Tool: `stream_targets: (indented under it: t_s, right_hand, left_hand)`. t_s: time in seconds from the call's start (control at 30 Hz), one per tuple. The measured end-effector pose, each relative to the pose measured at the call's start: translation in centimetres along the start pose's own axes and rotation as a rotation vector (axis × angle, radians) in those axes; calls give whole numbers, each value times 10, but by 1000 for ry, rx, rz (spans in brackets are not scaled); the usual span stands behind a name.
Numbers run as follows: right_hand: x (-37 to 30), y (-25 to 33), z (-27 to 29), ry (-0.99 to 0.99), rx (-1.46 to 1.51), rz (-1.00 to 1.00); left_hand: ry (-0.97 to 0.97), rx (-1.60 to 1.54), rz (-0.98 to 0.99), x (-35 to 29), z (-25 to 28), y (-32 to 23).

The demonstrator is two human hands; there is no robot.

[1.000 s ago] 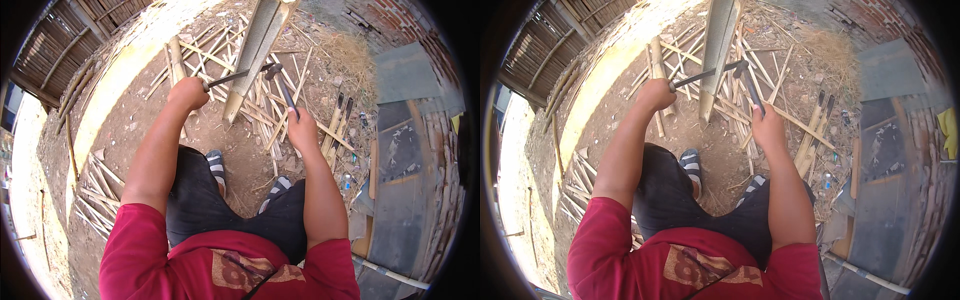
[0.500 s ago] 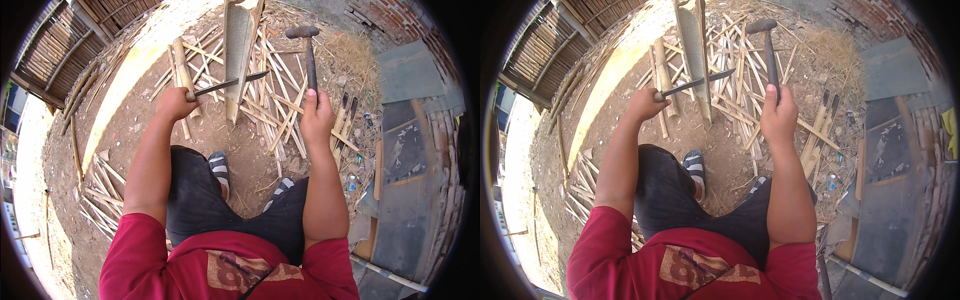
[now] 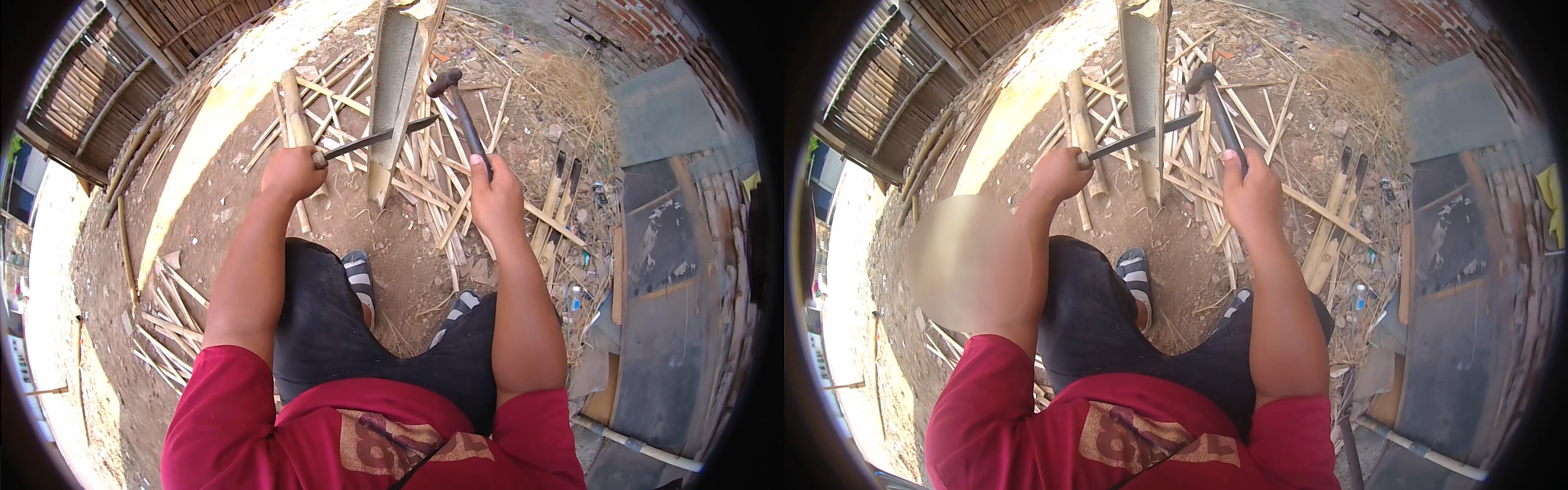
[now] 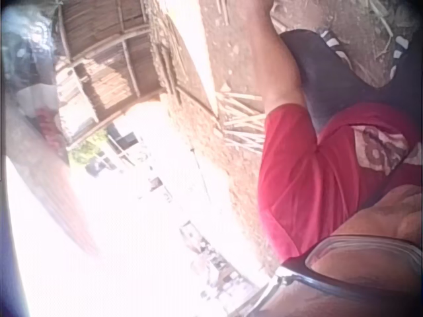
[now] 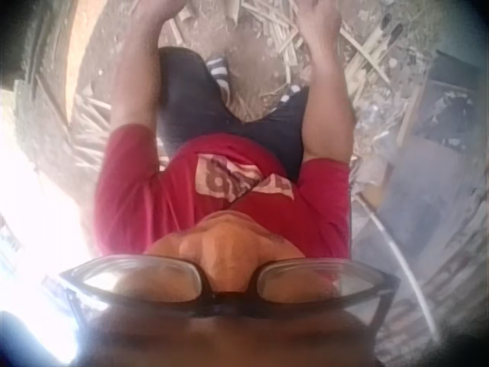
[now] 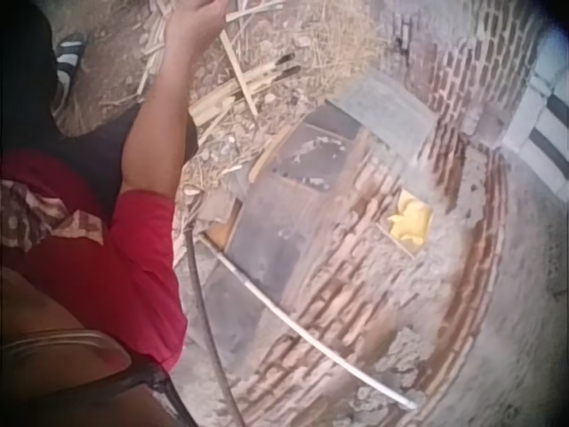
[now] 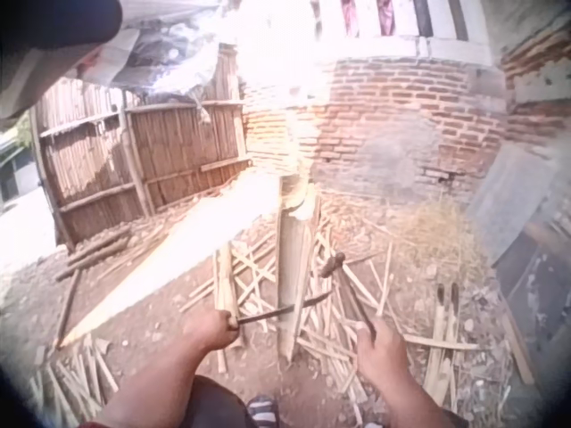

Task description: The person splits a vertical bamboo pole using a machete and a hammer.

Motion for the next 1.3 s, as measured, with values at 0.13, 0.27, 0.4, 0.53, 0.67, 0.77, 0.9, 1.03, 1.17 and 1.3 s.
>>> stream_targets:
  t_s: [0.13,0.27,0.4,0.53,0.67,0.77,0.9,1.03,1.17,1.3]
  right_hand:
    - [-11,14,23,-106,191,35]
    - [-7,-26,-21,224,-261,-75]
    - [-13,-5,-13,180,-193,-43]
    - [-6,27,22,-70,99,62]
    - [-7,16,9,15,-7,-33]
    - [2,-5,3,50,-107,-18]
    - [-2,15,24,-84,98,46]
    - [-7,1,9,-76,-24,46]
    - [-8,-4,-7,58,-90,-56]
    - [-11,22,23,-66,139,34]
  left_hand:
    - [63,3,44,0,3,-6]
    - [79,22,94,2,4,-6]
    - [92,14,113,5,3,8]
    - [80,-31,34,2,0,1]
    - [77,0,32,-1,1,-8]
    - [73,8,31,0,7,-13]
    - [95,27,26,-3,7,-18]
    - [131,53,31,0,5,-19]
    - [132,96,53,-3,3,-17]
    - [87,26,37,-1,8,-19]
Point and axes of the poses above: each hand's wrist, its own x-axis towards the middle knuckle, its own z-axis out of the back of the hand, y = z × x, the point moved 5 cm from there along x, towards the middle knuckle, and after that the axes turned 4 degrees about -z, right-handed, at the moved point
